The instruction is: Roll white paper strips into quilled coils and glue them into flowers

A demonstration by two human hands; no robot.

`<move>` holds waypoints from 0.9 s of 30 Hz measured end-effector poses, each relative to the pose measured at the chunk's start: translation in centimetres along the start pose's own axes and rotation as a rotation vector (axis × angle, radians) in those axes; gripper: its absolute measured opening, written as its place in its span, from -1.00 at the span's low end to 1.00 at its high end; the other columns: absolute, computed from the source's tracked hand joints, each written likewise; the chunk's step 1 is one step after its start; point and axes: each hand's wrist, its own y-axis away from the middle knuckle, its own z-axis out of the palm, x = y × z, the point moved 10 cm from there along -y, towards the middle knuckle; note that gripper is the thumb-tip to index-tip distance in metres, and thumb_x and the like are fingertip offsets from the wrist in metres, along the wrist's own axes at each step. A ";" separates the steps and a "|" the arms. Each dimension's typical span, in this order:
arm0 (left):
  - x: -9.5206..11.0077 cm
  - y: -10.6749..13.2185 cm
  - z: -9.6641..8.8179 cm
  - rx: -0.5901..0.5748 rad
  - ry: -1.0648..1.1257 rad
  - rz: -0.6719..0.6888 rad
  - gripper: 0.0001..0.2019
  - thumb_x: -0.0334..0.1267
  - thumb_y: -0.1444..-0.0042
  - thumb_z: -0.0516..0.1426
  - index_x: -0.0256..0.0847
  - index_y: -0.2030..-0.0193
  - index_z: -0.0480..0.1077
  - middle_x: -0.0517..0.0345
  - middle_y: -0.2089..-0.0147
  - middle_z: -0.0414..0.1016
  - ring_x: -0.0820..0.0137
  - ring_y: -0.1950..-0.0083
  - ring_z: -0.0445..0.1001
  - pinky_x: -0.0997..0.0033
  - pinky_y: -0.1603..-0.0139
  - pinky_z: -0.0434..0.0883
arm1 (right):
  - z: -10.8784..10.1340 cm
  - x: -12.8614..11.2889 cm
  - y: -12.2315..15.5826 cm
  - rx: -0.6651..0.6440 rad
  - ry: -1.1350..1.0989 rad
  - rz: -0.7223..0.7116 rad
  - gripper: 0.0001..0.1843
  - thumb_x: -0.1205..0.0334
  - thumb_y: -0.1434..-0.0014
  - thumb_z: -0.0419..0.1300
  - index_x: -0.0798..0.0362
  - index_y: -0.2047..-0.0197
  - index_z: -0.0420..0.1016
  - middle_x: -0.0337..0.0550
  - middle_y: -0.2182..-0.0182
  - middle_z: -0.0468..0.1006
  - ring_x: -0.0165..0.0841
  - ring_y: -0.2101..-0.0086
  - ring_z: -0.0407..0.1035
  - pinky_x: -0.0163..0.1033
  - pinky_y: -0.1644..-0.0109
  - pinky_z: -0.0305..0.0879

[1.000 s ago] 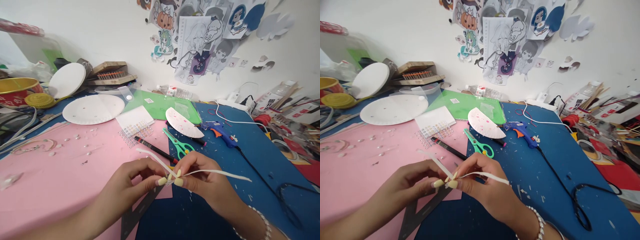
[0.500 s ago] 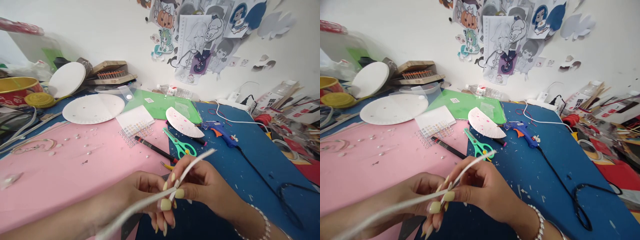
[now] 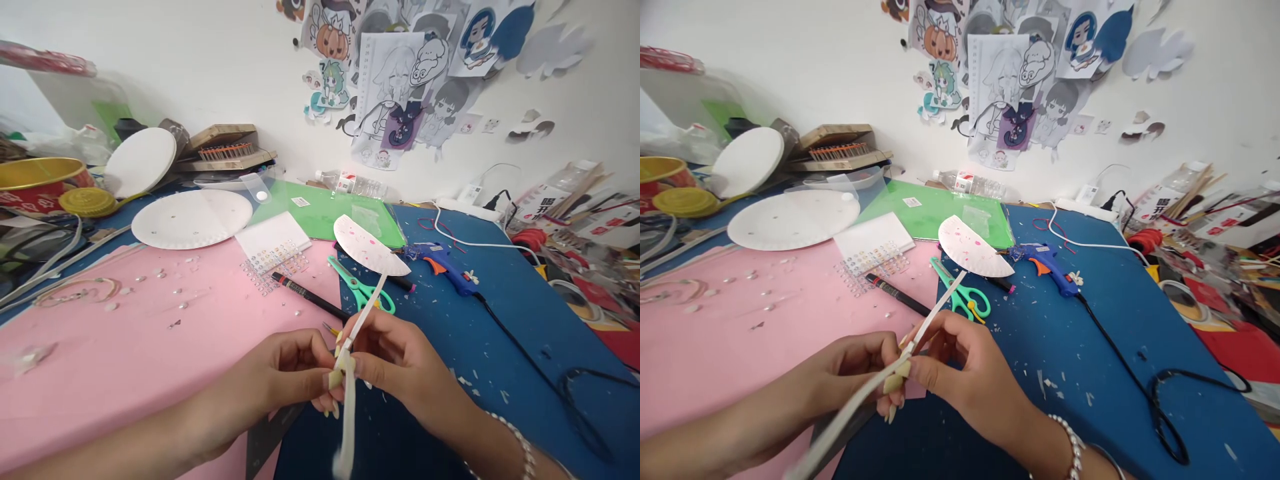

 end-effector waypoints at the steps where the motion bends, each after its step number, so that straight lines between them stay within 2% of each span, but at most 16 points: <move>1: 0.0 0.0 0.0 -0.006 0.008 0.003 -0.88 -0.40 0.01 0.18 -0.32 0.51 0.34 0.23 0.50 0.48 0.57 0.46 0.40 0.59 0.34 0.34 | 0.0 0.1 0.0 0.005 -0.008 0.004 -0.83 0.17 -0.04 0.19 0.06 0.31 0.36 -0.29 0.49 0.35 -0.49 0.48 0.24 -0.36 0.40 0.14; 4: -0.3 0.0 0.2 -0.046 0.015 -0.003 -0.88 -0.40 0.02 0.19 -0.31 0.50 0.33 0.23 0.48 0.48 0.55 0.44 0.42 0.57 0.34 0.34 | -0.3 0.0 0.1 0.035 -0.010 -0.007 -0.86 0.16 -0.07 0.16 0.07 0.34 0.40 -0.29 0.51 0.37 -0.51 0.48 0.23 -0.39 0.42 0.13; 8: -0.5 -0.1 0.3 -0.061 0.013 0.003 -0.87 -0.39 0.01 0.18 -0.32 0.51 0.32 0.23 0.47 0.48 0.56 0.44 0.42 0.58 0.35 0.32 | -0.4 -0.2 0.1 0.045 -0.010 -0.024 -0.87 0.18 -0.07 0.15 0.05 0.34 0.44 -0.28 0.48 0.41 -0.48 0.43 0.27 -0.36 0.31 0.20; 13: -0.5 -0.2 0.6 -0.094 0.024 -0.015 -0.90 -0.34 0.05 0.21 -0.33 0.40 0.39 0.17 0.41 0.50 0.49 0.39 0.44 0.51 0.28 0.34 | 0.1 -0.7 -0.1 -0.009 -0.057 -0.061 -0.89 0.21 -0.09 0.14 0.05 0.38 0.44 -0.27 0.48 0.38 -0.49 0.43 0.27 -0.35 0.30 0.22; 16: -0.2 -0.1 0.7 -0.117 -0.014 -0.026 -0.89 -0.32 0.02 0.18 -0.32 0.34 0.44 0.17 0.40 0.50 0.52 0.39 0.41 0.55 0.29 0.33 | 0.7 -0.7 -0.2 -0.060 -0.086 -0.045 -0.88 0.20 -0.07 0.16 0.07 0.39 0.44 -0.27 0.46 0.34 -0.50 0.46 0.27 -0.36 0.36 0.23; 21: -0.3 0.0 0.3 -0.075 -0.067 -0.049 -0.92 -0.34 0.00 0.17 -0.30 0.46 0.44 0.22 0.48 0.50 0.57 0.45 0.40 0.67 0.47 0.24 | 0.7 -0.7 -0.1 -0.071 -0.049 -0.039 -0.87 0.20 -0.05 0.17 0.07 0.33 0.42 -0.26 0.41 0.33 -0.49 0.42 0.27 -0.35 0.32 0.23; 27: -0.4 -0.1 0.5 -0.069 -0.002 -0.030 -0.93 -0.36 0.04 0.20 -0.30 0.49 0.42 0.21 0.50 0.52 0.55 0.47 0.41 0.58 0.37 0.31 | -0.4 -1.0 0.0 0.017 0.030 -0.069 -0.88 0.20 -0.04 0.19 0.05 0.38 0.37 -0.27 0.43 0.32 -0.47 0.38 0.24 -0.34 0.28 0.20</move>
